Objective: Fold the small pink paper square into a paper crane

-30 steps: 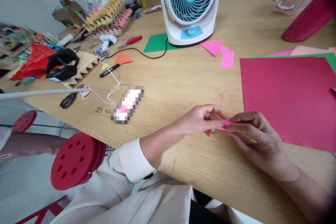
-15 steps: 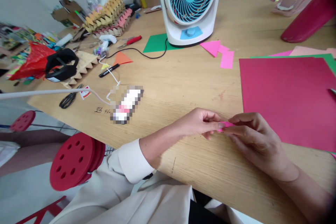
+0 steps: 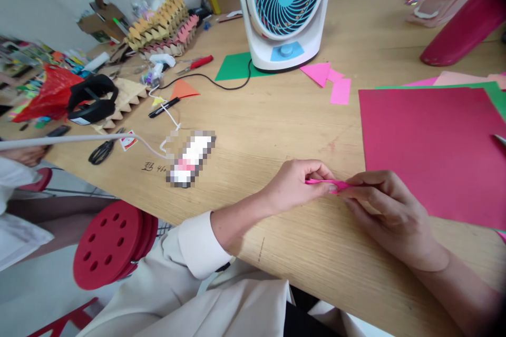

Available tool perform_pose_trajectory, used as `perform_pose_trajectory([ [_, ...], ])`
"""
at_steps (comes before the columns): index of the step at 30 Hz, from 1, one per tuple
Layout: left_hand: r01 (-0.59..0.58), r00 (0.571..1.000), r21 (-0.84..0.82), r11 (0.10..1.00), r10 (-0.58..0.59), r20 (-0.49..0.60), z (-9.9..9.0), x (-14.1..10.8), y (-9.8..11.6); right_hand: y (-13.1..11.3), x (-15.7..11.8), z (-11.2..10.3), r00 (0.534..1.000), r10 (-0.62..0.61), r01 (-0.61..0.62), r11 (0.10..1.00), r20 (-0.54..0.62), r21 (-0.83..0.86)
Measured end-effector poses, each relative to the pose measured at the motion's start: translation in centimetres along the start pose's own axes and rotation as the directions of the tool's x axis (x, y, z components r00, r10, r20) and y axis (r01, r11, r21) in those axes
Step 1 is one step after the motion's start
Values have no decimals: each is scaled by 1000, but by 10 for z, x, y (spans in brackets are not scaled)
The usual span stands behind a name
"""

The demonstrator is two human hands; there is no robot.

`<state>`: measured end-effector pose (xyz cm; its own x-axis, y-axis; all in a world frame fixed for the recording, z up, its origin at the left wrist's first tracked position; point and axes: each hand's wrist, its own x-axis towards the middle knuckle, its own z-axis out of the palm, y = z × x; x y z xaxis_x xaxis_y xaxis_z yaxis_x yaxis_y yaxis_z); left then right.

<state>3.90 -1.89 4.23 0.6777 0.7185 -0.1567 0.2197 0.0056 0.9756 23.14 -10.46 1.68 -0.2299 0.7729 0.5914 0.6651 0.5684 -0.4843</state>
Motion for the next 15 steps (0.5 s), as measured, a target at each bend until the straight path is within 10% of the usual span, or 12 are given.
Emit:
perform_pose_trajectory([
  [15, 166, 977, -234, 958, -127, 172, -5, 5, -3, 3, 1, -4, 999, -26, 26, 1000, 26, 7],
])
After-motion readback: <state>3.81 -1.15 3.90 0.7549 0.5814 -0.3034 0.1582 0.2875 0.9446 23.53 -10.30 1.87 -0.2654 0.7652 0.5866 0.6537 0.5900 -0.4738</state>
